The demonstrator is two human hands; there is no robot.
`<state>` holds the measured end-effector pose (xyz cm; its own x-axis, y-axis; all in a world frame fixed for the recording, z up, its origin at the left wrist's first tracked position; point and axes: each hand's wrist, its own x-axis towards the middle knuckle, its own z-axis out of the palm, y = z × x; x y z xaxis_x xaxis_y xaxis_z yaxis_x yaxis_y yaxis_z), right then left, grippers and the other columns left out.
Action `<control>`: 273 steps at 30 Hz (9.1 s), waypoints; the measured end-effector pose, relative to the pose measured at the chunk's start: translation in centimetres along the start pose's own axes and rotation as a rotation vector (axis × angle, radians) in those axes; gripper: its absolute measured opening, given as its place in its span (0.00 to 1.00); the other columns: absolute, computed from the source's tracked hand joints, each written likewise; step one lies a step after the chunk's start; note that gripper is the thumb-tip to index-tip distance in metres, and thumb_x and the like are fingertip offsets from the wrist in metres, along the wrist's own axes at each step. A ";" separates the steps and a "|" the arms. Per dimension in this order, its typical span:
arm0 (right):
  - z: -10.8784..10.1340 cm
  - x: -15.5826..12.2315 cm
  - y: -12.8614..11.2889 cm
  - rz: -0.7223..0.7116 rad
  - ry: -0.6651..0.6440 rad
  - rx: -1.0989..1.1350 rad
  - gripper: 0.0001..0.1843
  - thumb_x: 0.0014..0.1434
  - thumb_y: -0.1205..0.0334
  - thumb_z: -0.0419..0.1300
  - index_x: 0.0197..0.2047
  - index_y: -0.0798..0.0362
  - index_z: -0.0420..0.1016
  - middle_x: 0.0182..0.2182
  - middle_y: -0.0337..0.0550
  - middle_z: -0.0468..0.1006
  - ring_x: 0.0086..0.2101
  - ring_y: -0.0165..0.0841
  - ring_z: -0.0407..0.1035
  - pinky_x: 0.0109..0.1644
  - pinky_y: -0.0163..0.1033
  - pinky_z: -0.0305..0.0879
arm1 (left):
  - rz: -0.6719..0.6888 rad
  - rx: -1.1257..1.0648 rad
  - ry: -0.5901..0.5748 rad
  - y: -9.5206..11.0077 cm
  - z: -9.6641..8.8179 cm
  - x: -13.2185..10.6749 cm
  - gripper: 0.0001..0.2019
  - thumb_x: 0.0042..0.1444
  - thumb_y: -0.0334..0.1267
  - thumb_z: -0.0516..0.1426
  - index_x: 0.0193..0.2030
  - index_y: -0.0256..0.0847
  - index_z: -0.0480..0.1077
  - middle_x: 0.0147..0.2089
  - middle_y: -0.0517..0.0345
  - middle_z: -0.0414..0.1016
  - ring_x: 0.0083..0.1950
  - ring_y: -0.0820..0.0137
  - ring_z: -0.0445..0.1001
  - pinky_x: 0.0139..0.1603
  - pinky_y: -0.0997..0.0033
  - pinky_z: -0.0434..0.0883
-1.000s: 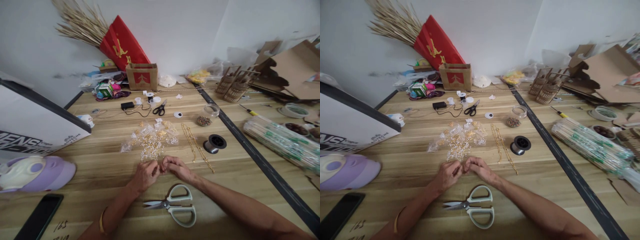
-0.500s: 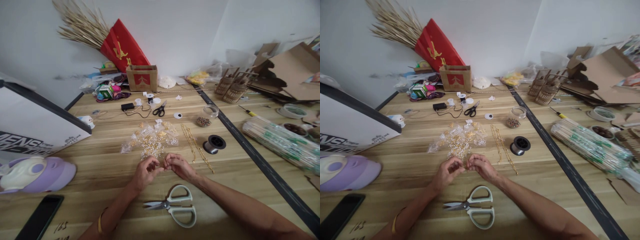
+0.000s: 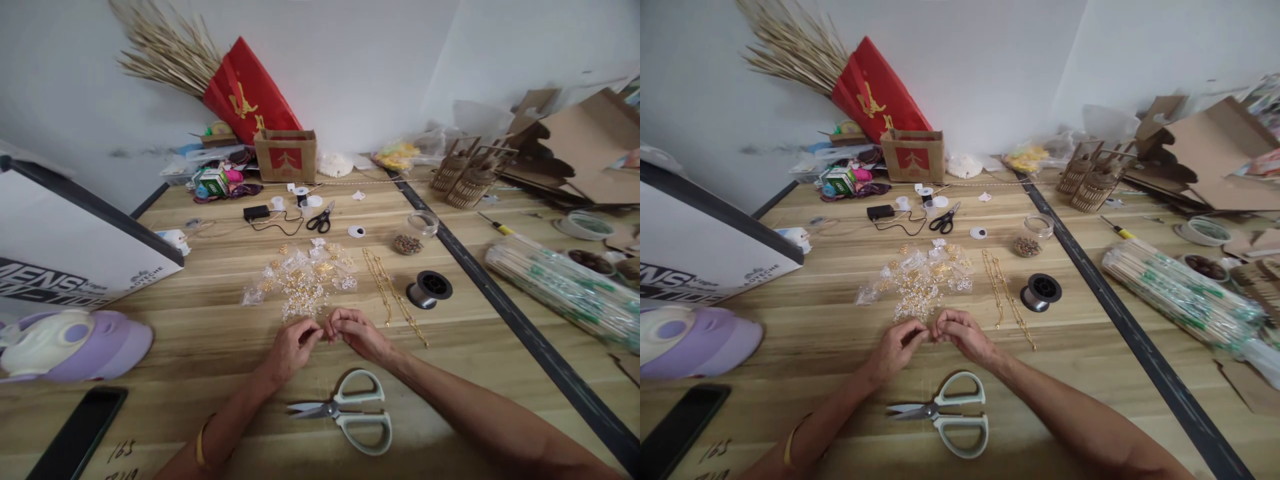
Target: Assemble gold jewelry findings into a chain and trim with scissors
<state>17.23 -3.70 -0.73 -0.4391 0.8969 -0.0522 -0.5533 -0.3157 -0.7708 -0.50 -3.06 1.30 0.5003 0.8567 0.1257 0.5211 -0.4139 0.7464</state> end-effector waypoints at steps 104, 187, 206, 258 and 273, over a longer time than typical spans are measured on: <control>0.5 -0.1 -0.6 0.042 -0.058 0.123 0.05 0.52 0.67 0.62 0.27 0.59 0.72 0.26 0.42 0.74 0.28 0.28 0.68 0.34 0.32 0.62 | -0.298 -0.771 -0.127 -0.1 -0.2 0.6 0.15 0.49 0.47 0.60 0.28 0.34 0.68 0.25 0.60 0.70 0.24 0.77 0.65 0.27 0.76 0.63; 0.0 0.3 -0.4 0.112 -0.026 0.100 0.08 0.52 0.64 0.64 0.27 0.59 0.71 0.26 0.42 0.75 0.25 0.27 0.70 0.31 0.31 0.65 | 0.098 -0.087 0.058 -0.1 0.2 -0.4 0.06 0.59 0.34 0.50 0.32 0.39 0.64 0.30 0.57 0.69 0.32 0.71 0.68 0.35 0.73 0.65; 0.1 0.2 0.1 0.190 -0.037 0.079 0.09 0.51 0.64 0.64 0.27 0.59 0.69 0.26 0.41 0.73 0.26 0.26 0.68 0.34 0.33 0.64 | 0.193 0.149 0.102 -0.8 1.0 -0.3 0.07 0.54 0.25 0.47 0.29 0.41 0.58 0.25 0.59 0.68 0.27 0.72 0.68 0.29 0.75 0.64; 1.8 -0.9 -1.5 -0.063 0.092 -1.122 0.08 0.58 0.61 0.55 0.31 0.56 0.70 0.22 0.36 0.68 0.22 0.25 0.59 0.25 0.29 0.54 | -0.286 -0.759 -0.093 -1.1 -0.4 0.6 0.11 0.45 0.40 0.62 0.29 0.34 0.69 0.24 0.60 0.70 0.25 0.75 0.67 0.27 0.75 0.65; 2.0 -1.3 -1.8 -0.104 -0.106 -1.545 0.11 0.60 0.67 0.50 0.36 0.53 0.75 0.25 0.42 0.75 0.24 0.29 0.64 0.30 0.32 0.55 | -0.040 -0.173 0.069 -1.3 0.8 -0.1 0.04 0.43 0.27 0.53 0.23 0.37 0.66 0.24 0.58 0.69 0.26 0.74 0.66 0.27 0.77 0.63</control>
<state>17.34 -4.93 2.01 -0.5300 0.8473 0.0331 0.6297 0.4194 -0.6538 -0.67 -2.81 -0.19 0.4296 0.8930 0.1340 0.4103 -0.3252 0.8520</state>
